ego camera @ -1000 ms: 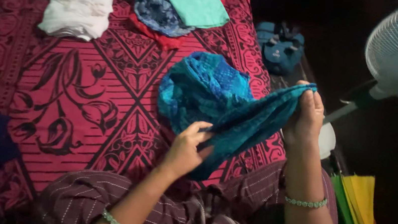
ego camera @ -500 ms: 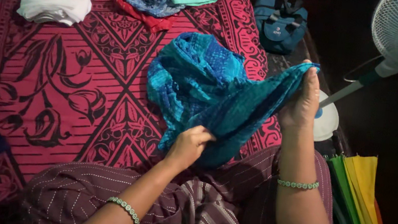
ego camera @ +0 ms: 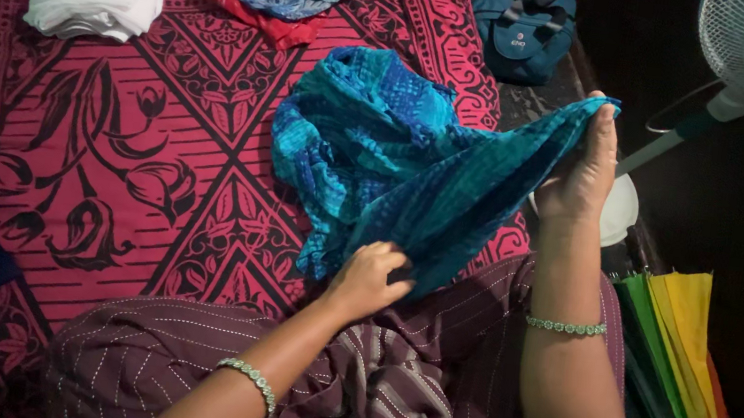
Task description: The person folds a dark patterned garment and then a blue patterned garment on a bed. The person smooths and folds each item by hand, placing the finished folds on the bed.
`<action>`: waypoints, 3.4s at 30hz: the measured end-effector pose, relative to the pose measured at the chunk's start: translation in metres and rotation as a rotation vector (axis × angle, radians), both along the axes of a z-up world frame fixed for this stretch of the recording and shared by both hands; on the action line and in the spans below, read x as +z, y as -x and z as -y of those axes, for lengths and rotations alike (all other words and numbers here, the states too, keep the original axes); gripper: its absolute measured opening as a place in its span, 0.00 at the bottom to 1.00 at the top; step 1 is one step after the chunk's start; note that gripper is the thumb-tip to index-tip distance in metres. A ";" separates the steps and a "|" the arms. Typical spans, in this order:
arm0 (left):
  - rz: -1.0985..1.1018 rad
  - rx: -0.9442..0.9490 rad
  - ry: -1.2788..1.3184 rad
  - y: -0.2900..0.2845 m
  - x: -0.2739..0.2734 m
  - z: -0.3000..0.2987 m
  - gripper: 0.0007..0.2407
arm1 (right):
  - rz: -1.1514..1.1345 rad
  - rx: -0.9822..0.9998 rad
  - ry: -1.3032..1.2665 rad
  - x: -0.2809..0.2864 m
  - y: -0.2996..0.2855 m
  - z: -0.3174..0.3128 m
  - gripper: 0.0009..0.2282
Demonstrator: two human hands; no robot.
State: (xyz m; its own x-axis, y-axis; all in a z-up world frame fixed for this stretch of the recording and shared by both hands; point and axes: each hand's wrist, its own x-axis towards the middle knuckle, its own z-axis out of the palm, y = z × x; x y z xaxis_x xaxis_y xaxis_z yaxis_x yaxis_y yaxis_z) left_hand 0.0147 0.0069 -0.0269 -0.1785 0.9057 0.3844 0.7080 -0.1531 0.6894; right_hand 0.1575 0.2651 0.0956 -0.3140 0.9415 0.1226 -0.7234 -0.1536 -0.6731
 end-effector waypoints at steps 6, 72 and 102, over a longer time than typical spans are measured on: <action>0.116 -0.011 0.039 -0.004 -0.020 -0.005 0.10 | -0.045 -0.024 0.031 -0.017 -0.007 -0.023 0.14; -0.444 0.455 0.161 0.085 -0.037 -0.028 0.11 | 1.668 -0.437 -0.674 -0.152 0.081 -0.028 0.21; -0.528 0.850 0.697 0.103 -0.075 -0.001 0.33 | 2.025 0.403 -0.790 -0.167 0.095 0.003 0.46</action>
